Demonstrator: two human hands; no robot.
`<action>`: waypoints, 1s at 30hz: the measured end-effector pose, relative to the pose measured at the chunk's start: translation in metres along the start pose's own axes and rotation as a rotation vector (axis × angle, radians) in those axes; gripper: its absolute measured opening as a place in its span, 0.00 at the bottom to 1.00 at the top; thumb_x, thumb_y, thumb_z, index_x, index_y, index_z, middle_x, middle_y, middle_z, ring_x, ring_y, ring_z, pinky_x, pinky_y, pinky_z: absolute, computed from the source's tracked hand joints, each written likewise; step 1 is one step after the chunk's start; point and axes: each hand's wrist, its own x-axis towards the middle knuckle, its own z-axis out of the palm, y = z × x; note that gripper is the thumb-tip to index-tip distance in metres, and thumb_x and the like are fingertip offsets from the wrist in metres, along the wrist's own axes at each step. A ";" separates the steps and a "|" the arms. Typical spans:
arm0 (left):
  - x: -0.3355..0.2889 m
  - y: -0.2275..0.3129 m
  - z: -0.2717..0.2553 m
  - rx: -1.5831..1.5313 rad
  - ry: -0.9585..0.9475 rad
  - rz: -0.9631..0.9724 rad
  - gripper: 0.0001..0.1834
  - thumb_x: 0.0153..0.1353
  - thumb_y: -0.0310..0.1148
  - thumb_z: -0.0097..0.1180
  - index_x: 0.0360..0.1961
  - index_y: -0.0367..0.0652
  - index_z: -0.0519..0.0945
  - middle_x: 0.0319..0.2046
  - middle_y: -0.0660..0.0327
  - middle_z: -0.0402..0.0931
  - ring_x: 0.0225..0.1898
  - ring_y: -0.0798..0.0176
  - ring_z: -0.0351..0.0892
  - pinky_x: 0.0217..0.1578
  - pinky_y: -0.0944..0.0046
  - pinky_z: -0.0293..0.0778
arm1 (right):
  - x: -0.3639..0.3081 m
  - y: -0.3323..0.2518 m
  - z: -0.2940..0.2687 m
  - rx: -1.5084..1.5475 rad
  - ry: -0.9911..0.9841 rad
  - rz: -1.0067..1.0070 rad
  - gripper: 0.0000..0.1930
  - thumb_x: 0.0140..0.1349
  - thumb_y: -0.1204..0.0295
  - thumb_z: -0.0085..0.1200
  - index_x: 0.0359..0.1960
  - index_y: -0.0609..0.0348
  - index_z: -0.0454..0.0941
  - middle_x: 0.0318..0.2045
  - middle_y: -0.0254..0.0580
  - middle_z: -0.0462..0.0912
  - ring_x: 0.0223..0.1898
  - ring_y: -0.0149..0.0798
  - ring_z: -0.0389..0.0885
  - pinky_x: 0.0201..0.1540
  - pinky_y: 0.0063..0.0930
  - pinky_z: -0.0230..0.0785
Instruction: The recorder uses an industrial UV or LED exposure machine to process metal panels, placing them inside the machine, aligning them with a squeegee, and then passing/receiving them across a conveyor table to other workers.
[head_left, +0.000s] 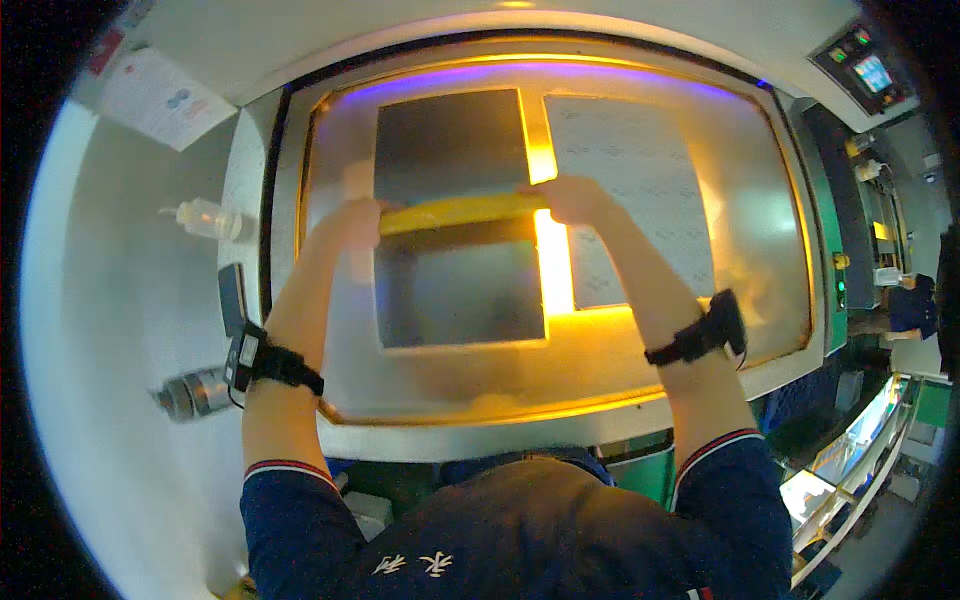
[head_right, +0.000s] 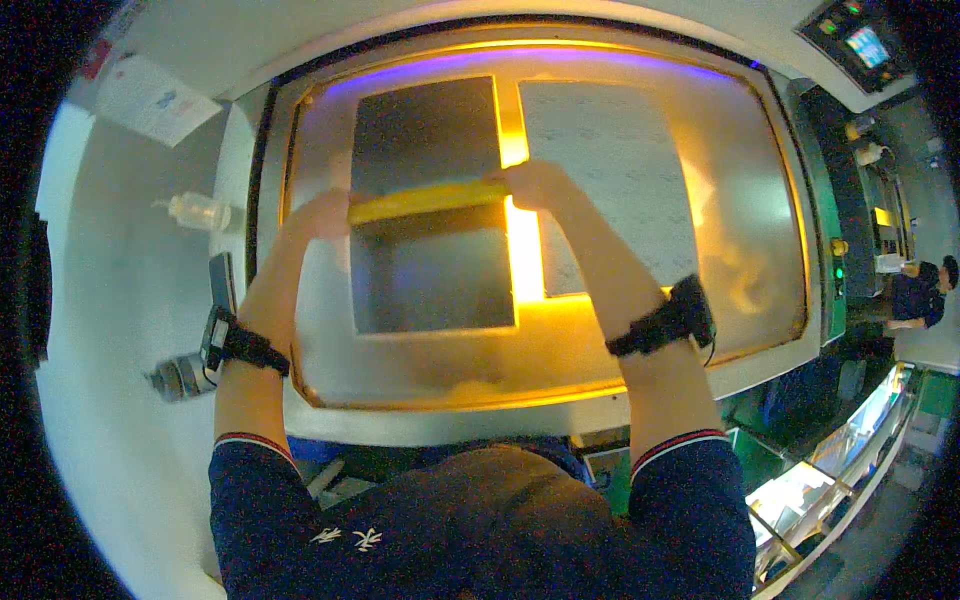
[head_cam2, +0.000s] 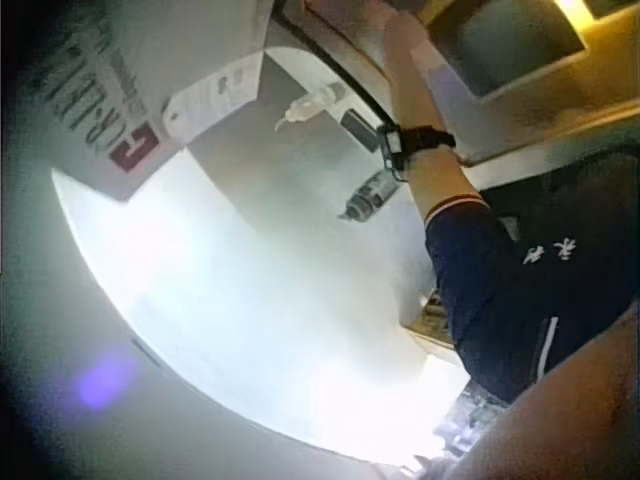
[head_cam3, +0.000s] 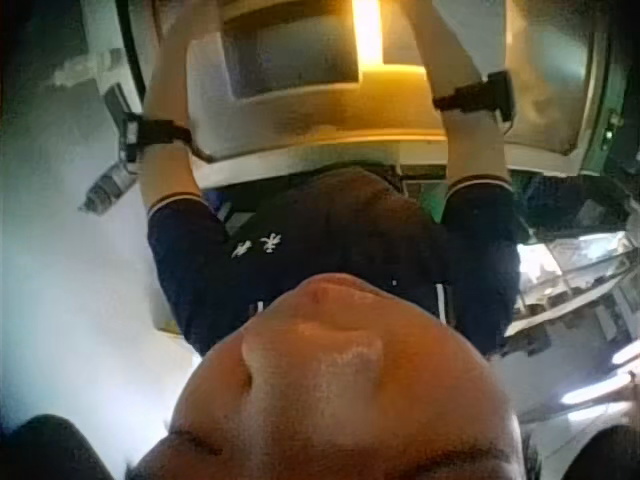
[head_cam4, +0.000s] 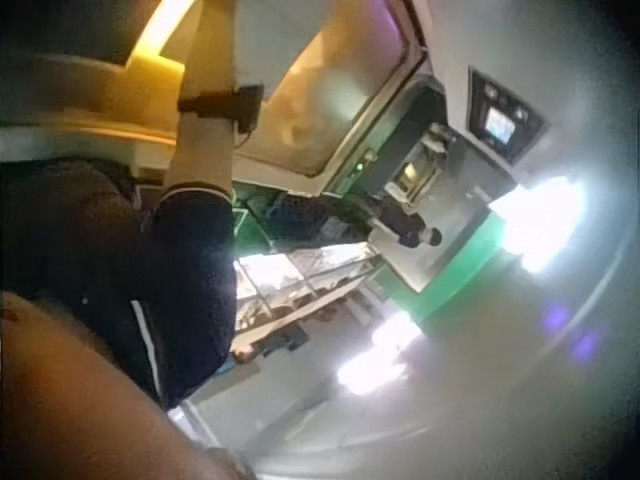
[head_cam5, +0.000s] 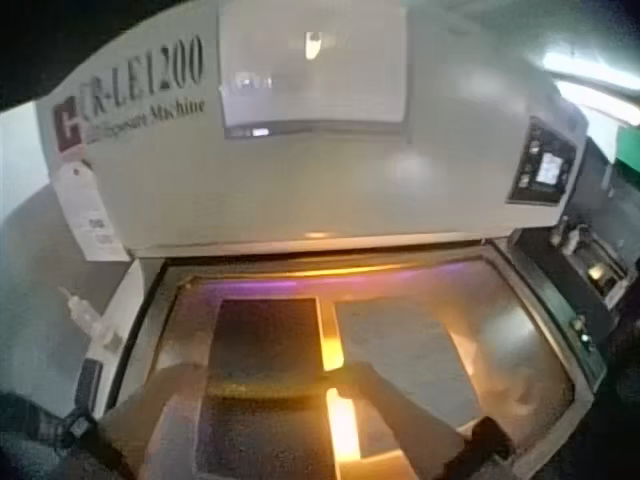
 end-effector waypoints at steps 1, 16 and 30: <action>0.030 -0.009 -0.013 -0.076 0.126 -0.006 0.38 0.50 0.25 0.59 0.66 0.60 0.70 0.50 0.44 0.78 0.50 0.40 0.79 0.55 0.50 0.73 | 0.030 0.020 0.001 0.004 0.081 0.038 0.33 0.54 0.79 0.49 0.64 0.38 0.69 0.58 0.40 0.77 0.56 0.49 0.77 0.56 0.43 0.72; -0.014 0.048 0.078 0.264 0.302 0.045 0.46 0.49 0.28 0.60 0.71 0.43 0.58 0.70 0.53 0.59 0.65 0.32 0.60 0.67 0.37 0.52 | -0.029 0.009 0.087 -0.349 0.281 -0.073 0.37 0.49 0.77 0.57 0.66 0.53 0.65 0.67 0.43 0.64 0.64 0.52 0.65 0.70 0.53 0.54; 0.164 0.012 -0.050 0.200 0.544 -0.121 0.39 0.54 0.21 0.54 0.69 0.57 0.63 0.65 0.57 0.66 0.67 0.42 0.62 0.62 0.38 0.62 | 0.124 0.128 0.015 -0.374 0.573 0.125 0.33 0.58 0.73 0.51 0.68 0.44 0.64 0.66 0.36 0.69 0.66 0.47 0.67 0.68 0.45 0.58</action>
